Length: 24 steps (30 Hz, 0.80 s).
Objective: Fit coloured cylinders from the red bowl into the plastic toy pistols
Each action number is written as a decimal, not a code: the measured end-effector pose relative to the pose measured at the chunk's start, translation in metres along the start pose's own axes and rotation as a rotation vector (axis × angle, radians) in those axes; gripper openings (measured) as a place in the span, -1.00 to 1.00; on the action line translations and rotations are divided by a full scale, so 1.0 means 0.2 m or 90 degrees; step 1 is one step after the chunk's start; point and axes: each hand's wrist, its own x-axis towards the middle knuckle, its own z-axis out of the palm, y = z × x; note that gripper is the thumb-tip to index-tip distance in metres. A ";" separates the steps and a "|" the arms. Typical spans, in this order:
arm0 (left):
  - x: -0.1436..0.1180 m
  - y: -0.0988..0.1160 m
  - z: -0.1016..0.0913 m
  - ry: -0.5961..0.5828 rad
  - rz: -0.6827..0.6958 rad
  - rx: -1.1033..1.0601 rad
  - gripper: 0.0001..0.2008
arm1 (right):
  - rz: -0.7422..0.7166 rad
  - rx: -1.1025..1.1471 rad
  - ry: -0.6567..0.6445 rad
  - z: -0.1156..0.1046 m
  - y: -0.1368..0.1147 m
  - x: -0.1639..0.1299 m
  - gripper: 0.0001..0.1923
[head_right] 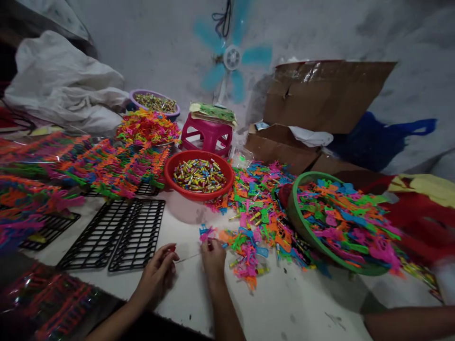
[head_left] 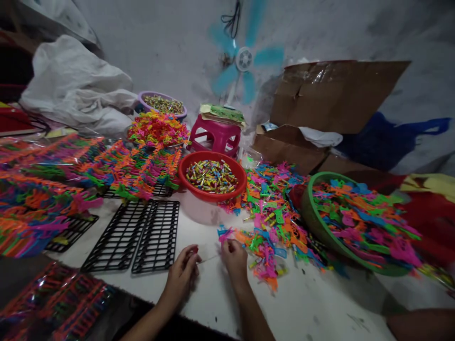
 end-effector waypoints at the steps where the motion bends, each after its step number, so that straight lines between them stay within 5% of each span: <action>1: 0.00 0.01 0.01 -0.028 -0.013 -0.022 -0.53 | 0.033 0.065 -0.005 -0.01 -0.02 0.00 -0.71; 6: 0.00 0.10 0.06 -0.111 -0.052 -0.084 -0.58 | 0.103 0.309 -0.126 -0.03 -0.15 -0.10 -0.69; 12: -0.02 0.16 0.08 -0.139 -0.058 -0.052 -0.57 | 0.066 0.283 -0.117 -0.03 -0.19 -0.14 -0.71; 24: -0.04 0.11 0.03 -0.113 0.127 0.192 -0.73 | 0.011 0.188 -0.056 0.01 -0.18 -0.21 -0.71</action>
